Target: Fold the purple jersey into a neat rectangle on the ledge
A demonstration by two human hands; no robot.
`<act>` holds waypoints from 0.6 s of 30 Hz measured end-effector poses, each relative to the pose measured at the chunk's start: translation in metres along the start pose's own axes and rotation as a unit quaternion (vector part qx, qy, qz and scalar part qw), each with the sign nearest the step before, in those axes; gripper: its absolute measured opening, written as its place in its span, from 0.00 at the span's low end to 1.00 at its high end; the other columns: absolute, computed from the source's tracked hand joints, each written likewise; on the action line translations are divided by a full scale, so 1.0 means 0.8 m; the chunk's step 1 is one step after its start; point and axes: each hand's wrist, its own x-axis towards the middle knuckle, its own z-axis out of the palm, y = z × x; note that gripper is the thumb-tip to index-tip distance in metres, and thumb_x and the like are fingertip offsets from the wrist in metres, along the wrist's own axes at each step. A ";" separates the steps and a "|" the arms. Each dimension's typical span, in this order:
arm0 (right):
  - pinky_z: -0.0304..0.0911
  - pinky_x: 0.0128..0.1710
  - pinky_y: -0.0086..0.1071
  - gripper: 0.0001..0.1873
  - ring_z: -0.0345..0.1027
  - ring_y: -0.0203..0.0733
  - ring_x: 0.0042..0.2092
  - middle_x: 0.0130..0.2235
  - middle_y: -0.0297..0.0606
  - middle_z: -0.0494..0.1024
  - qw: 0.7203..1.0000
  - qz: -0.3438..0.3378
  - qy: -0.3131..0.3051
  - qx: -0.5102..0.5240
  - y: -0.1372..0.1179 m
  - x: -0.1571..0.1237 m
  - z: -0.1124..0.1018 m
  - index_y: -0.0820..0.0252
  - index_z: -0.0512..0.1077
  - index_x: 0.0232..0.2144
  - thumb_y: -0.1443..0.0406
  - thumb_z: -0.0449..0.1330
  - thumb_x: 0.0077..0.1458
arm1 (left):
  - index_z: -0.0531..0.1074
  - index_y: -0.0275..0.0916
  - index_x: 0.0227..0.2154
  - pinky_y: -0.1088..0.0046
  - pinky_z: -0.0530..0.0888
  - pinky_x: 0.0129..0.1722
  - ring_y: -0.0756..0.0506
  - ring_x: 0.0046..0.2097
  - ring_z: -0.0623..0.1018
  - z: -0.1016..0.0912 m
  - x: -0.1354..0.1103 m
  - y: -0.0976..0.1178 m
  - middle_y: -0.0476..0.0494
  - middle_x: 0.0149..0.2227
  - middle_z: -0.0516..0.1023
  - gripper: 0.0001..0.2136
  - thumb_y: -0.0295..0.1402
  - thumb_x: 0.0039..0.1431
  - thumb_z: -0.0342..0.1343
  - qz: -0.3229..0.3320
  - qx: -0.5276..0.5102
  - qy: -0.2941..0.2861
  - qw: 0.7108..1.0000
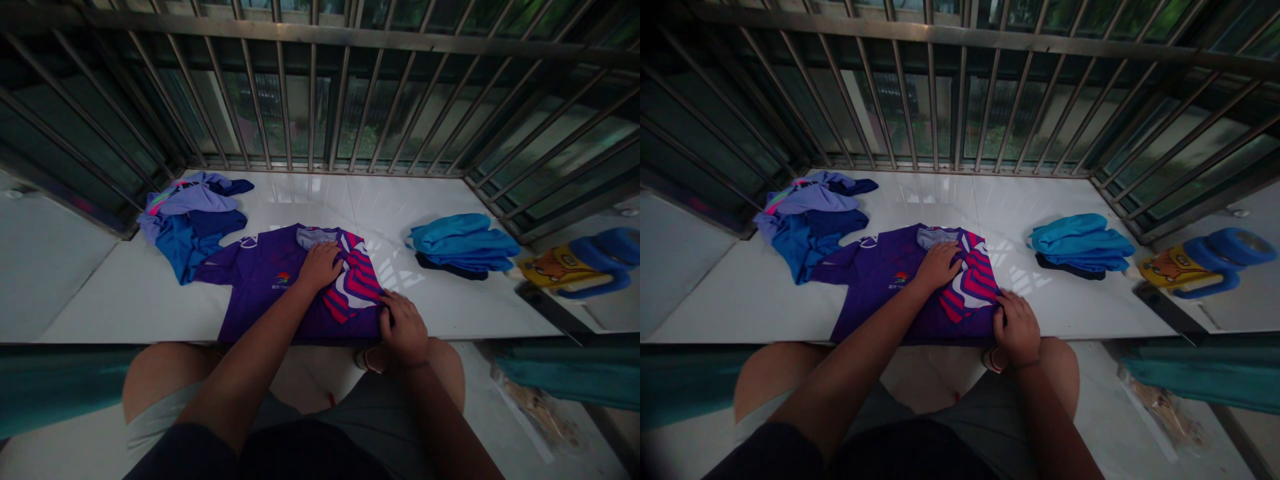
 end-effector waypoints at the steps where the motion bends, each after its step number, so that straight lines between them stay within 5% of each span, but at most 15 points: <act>1: 0.74 0.66 0.55 0.16 0.80 0.56 0.61 0.60 0.45 0.86 1.000 0.000 0.001 0.000 0.000 0.000 0.000 0.55 0.80 0.55 0.68 0.58 0.70 | 0.78 0.41 0.64 0.45 0.62 0.80 0.35 0.76 0.72 0.000 0.000 0.000 0.37 0.74 0.75 0.19 0.39 0.77 0.55 0.000 0.000 -0.001 1.000; 18: 0.74 0.65 0.53 0.16 0.80 0.56 0.61 0.59 0.47 0.87 1.000 -0.008 0.001 -0.005 0.000 0.000 -0.001 0.57 0.80 0.54 0.68 0.57 0.71 | 0.79 0.43 0.63 0.45 0.61 0.80 0.36 0.76 0.72 -0.001 0.001 0.000 0.37 0.74 0.75 0.18 0.39 0.76 0.55 0.004 0.005 -0.005 1.000</act>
